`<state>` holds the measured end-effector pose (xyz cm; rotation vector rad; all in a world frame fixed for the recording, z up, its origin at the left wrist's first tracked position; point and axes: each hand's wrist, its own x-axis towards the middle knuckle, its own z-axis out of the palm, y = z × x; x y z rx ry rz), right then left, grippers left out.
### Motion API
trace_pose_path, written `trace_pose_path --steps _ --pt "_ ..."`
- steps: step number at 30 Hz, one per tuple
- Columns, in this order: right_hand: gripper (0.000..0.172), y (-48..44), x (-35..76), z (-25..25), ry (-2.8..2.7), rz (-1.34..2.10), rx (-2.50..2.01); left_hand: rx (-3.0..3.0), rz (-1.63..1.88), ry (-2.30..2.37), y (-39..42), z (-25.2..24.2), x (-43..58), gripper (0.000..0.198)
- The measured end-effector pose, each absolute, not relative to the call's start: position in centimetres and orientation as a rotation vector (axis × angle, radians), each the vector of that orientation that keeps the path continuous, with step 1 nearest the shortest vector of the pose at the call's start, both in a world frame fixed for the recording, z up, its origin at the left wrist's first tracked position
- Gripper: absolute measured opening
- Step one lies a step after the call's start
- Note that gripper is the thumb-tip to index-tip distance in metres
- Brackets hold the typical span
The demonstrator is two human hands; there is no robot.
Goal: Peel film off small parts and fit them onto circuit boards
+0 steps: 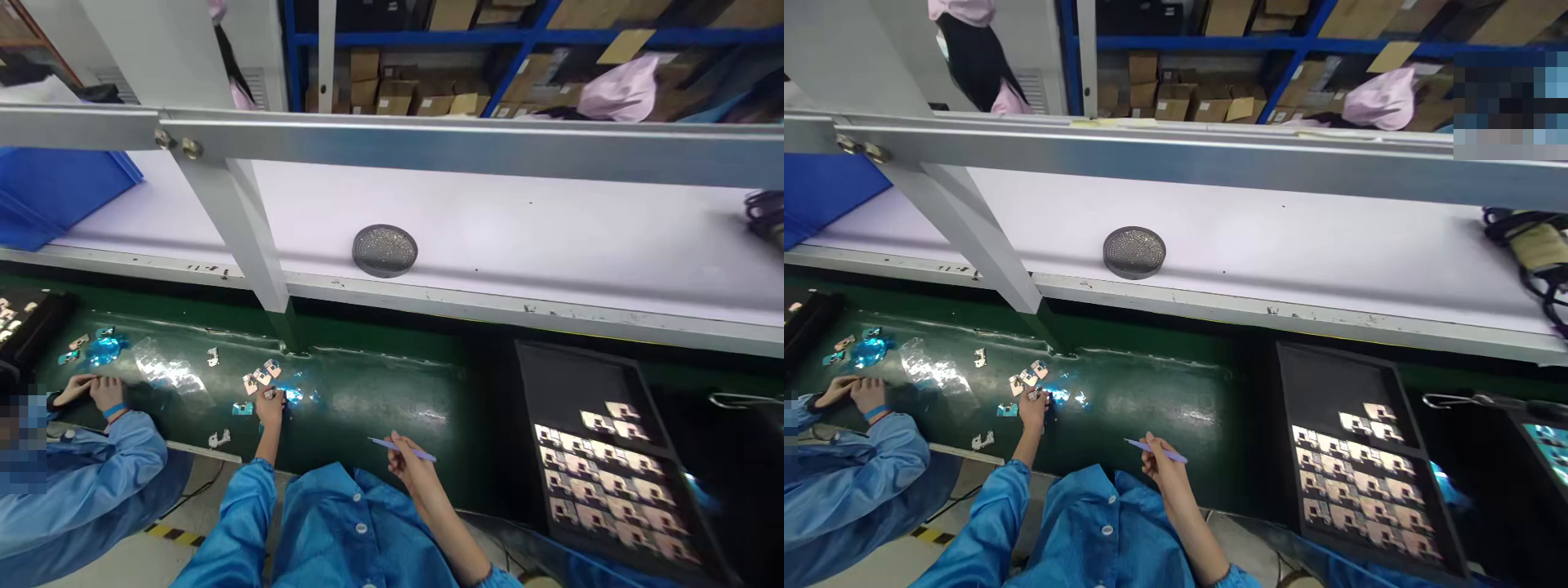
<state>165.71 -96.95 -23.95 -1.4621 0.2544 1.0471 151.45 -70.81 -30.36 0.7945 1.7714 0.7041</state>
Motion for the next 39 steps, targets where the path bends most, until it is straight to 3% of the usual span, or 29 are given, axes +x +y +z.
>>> trace_pose_path --steps 6,11,15,17,20,22,25,34,39 --pt "0.056 -98.0 166.3 -22.9 0.174 0.912 -1.506 0.413 0.771 1.491 -71.5 -27.0 150.0 0.025" --pt "0.064 -99.0 166.4 -18.1 -0.067 0.870 -1.382 0.157 0.772 1.054 -77.8 -17.9 150.3 0.040" --pt "0.064 -99.9 165.7 -12.8 -0.408 0.855 -1.067 -0.054 0.731 0.784 -83.7 -10.7 151.7 0.035" --pt "0.050 -100.8 165.5 -10.6 -0.484 0.845 -1.034 -0.221 0.710 0.653 -86.2 -7.9 152.4 0.034" --pt "0.014 -102.9 165.8 -7.9 -0.569 0.768 -1.180 -0.366 0.669 0.588 -89.5 -4.4 153.2 0.034" --pt "0.014 -104.6 166.3 -6.2 -0.731 0.627 -1.329 -0.381 0.675 0.613 -91.6 -2.5 153.8 0.031" --pt "0.024 -106.9 167.2 -3.8 -1.105 0.349 -1.440 -0.302 0.763 0.661 -94.8 -0.3 154.9 0.027" --pt "0.012 -110.2 167.9 -2.6 -1.321 -0.002 -1.432 0.097 1.010 0.649 -101.1 2.2 158.0 0.035" --pt "0.009 -110.9 168.7 -2.8 -1.373 -0.244 -1.442 0.057 1.055 0.715 -102.3 2.8 158.7 0.025"
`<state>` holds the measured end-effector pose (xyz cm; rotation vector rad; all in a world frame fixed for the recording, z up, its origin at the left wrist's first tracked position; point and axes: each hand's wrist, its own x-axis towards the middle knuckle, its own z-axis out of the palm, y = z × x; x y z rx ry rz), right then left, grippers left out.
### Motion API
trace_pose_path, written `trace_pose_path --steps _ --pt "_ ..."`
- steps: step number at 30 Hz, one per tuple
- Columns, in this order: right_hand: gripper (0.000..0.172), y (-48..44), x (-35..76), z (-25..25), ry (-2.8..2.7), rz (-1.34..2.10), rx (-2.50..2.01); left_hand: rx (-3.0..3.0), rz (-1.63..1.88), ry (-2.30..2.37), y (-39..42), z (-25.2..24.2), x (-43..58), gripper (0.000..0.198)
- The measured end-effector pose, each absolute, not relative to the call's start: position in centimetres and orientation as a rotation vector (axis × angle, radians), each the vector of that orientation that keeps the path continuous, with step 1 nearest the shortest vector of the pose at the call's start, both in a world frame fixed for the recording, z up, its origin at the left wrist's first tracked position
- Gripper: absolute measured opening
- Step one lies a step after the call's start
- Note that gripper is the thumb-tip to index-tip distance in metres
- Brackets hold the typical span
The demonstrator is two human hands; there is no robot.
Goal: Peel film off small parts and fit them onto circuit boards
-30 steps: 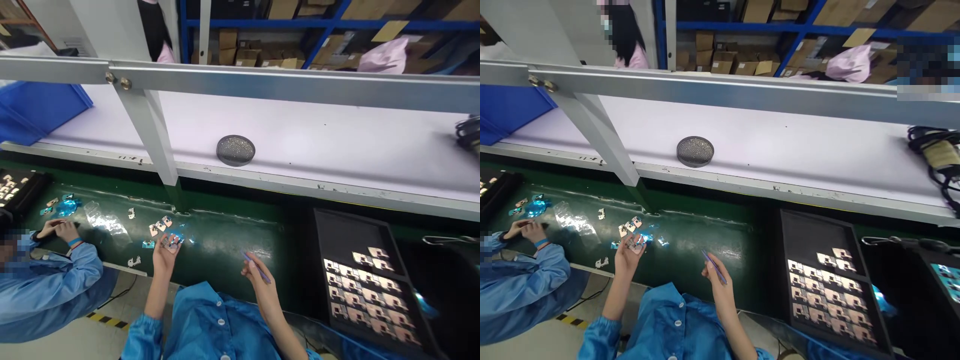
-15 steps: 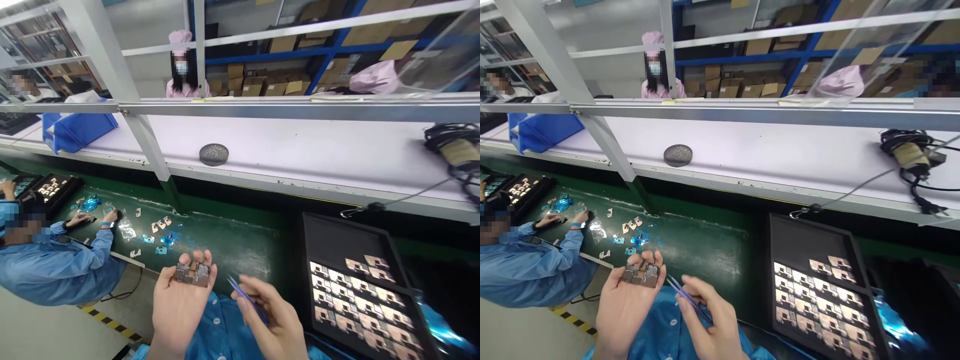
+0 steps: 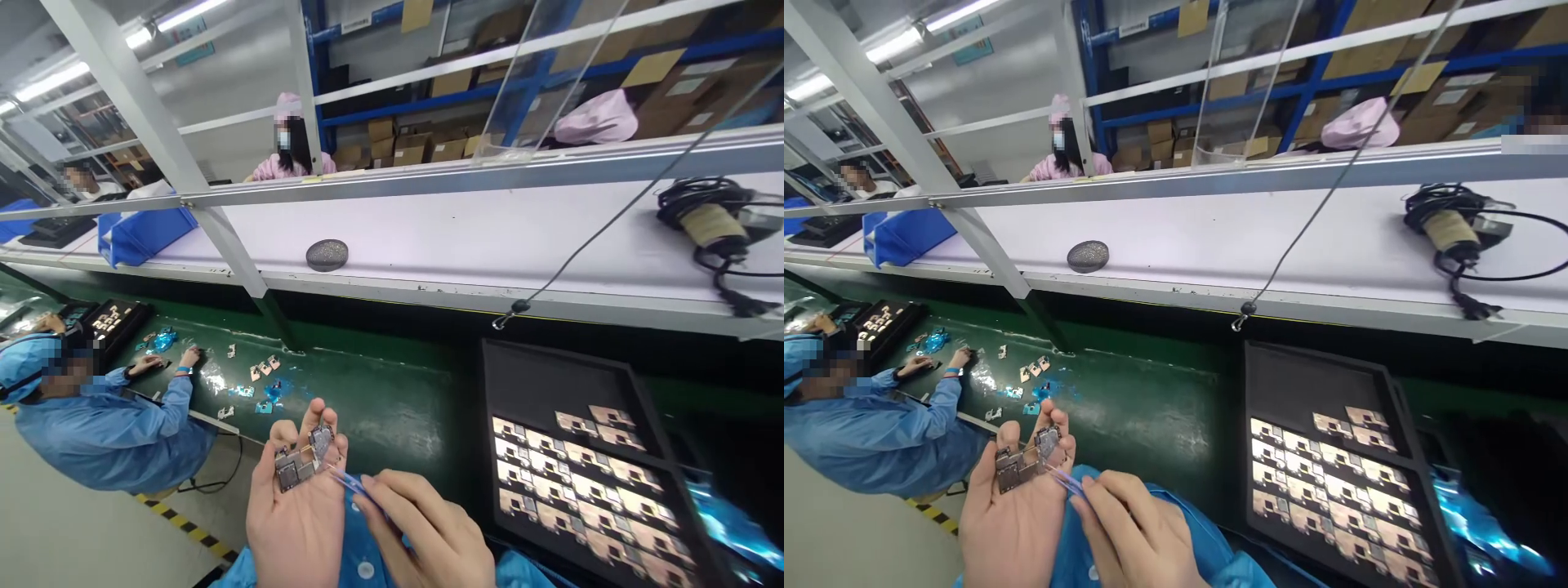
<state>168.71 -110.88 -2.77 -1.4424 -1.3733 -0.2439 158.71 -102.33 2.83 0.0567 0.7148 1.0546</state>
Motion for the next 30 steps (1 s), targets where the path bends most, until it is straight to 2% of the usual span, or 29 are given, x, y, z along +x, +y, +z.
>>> trace_pose_path --steps 12,30 --pt "0.015 -112.1 169.4 -2.1 -1.395 -0.253 -1.363 0.162 1.123 0.799 -104.8 2.6 158.9 0.032" --pt "0.016 -112.4 168.5 -2.5 -1.391 -0.304 -1.345 0.159 1.134 0.784 -105.0 2.7 158.1 0.024"
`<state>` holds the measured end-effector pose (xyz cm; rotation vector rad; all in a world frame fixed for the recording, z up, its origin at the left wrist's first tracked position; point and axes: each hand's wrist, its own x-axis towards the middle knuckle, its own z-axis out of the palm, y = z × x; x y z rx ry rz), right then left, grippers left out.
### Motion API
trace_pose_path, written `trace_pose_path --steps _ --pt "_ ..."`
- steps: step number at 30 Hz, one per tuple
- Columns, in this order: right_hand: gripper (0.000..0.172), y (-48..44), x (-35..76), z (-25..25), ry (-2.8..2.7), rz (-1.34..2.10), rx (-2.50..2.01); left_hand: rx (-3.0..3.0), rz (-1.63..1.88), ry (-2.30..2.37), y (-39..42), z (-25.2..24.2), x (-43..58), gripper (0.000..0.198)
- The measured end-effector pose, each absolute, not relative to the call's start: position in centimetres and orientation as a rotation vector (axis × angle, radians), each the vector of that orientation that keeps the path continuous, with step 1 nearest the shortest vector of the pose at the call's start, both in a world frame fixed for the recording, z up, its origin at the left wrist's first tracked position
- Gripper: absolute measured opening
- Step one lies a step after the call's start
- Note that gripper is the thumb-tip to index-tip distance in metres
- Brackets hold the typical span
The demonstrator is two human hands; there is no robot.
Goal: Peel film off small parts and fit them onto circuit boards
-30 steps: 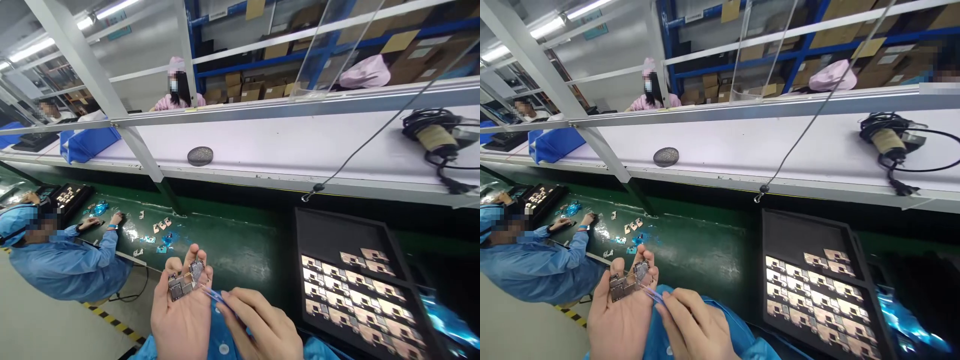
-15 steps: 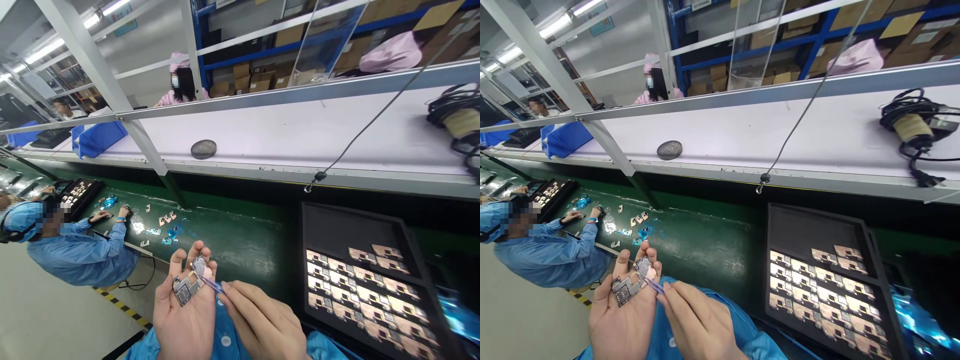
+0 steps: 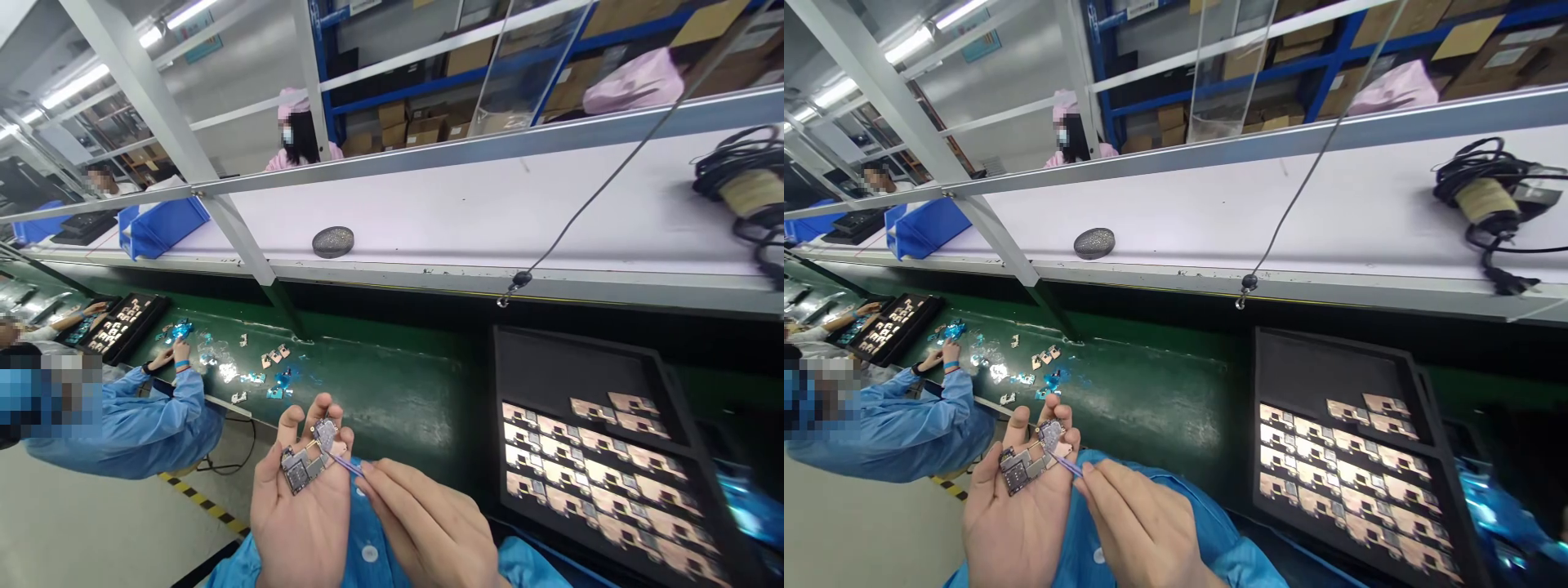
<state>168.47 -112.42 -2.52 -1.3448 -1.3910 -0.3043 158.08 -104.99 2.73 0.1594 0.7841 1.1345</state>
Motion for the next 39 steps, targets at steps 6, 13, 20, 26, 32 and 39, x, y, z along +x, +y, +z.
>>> trace_pose_path --steps 6,13,20,26,32,39 --pt "0.016 -112.1 167.9 -2.4 -1.369 -0.305 -1.383 0.274 1.106 0.759 -105.0 2.5 158.2 0.026" --pt "0.014 -112.0 167.3 -2.3 -1.332 -0.167 -1.385 0.423 1.116 0.804 -105.3 1.6 157.7 0.032" --pt "0.014 -111.7 167.5 -1.9 -1.313 -0.156 -1.379 0.458 1.116 0.780 -105.5 1.8 157.7 0.031" --pt "0.015 -112.3 168.2 -2.3 -1.246 -0.193 -1.457 0.471 1.192 0.811 -105.3 1.5 157.9 0.030" --pt "0.017 -112.1 168.2 -2.2 -1.289 -0.191 -1.436 0.457 1.219 0.857 -104.9 0.9 157.5 0.034" --pt "0.015 -111.3 167.5 -2.8 -1.395 -0.167 -1.347 0.460 1.216 0.899 -105.0 0.9 157.2 0.037"
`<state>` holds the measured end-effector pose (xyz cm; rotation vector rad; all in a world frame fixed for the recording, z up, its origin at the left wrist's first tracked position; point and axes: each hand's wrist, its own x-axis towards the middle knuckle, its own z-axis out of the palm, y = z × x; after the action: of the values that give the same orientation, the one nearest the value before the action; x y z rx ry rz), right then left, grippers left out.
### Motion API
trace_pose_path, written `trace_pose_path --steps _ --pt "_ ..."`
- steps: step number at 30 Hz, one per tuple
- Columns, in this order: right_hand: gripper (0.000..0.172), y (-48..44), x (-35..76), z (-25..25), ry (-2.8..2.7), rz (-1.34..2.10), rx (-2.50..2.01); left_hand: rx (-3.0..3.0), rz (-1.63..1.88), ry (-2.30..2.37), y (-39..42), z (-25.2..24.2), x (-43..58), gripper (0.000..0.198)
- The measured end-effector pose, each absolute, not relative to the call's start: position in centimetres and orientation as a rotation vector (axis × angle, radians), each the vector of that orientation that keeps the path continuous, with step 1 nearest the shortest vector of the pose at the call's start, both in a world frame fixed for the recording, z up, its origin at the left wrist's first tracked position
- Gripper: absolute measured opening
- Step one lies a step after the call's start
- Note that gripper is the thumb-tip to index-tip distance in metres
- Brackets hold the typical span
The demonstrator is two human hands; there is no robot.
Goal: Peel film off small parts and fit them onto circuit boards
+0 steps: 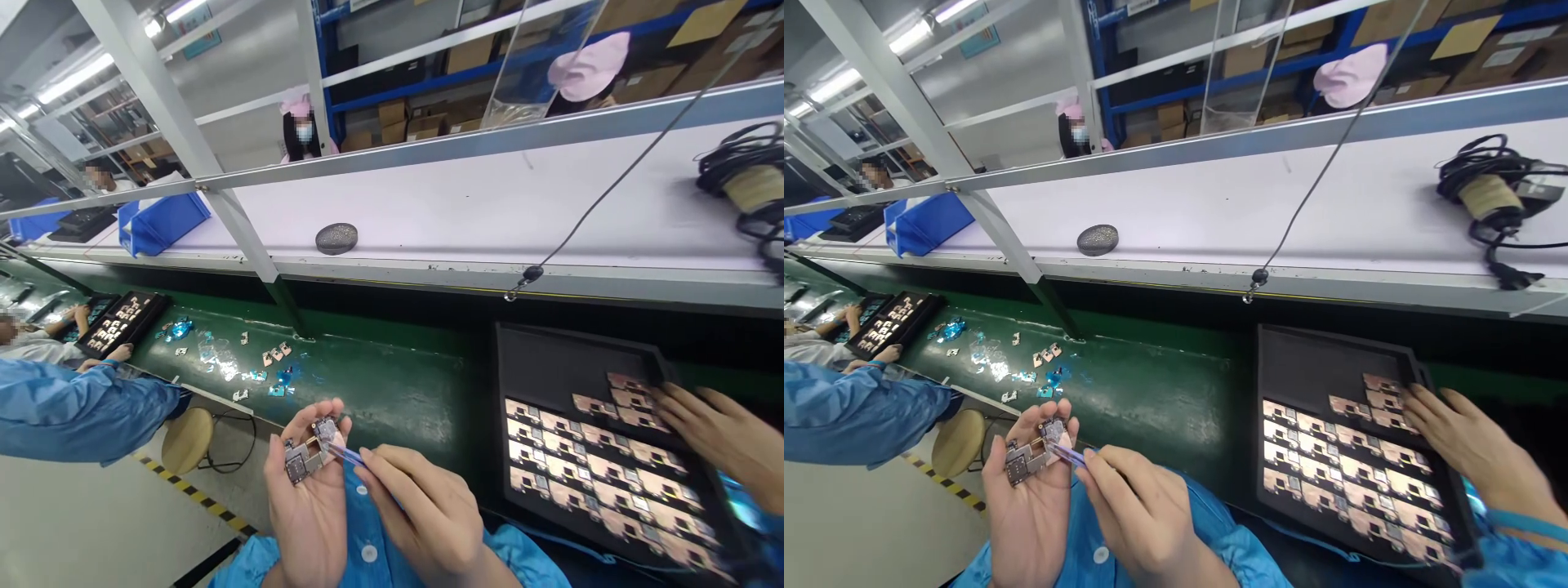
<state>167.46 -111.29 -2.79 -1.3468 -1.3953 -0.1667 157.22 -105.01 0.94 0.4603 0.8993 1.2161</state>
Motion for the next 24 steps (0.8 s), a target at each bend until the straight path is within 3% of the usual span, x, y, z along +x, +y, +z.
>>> trace_pose_path --steps 19,24 --pt "0.016 -110.7 166.8 -4.1 -1.381 -0.228 -1.337 0.591 1.263 0.962 -105.5 0.4 157.4 0.044" --pt "0.009 -110.3 166.3 -4.1 -1.382 -0.142 -1.356 0.627 1.298 0.978 -105.3 0.5 157.7 0.043"
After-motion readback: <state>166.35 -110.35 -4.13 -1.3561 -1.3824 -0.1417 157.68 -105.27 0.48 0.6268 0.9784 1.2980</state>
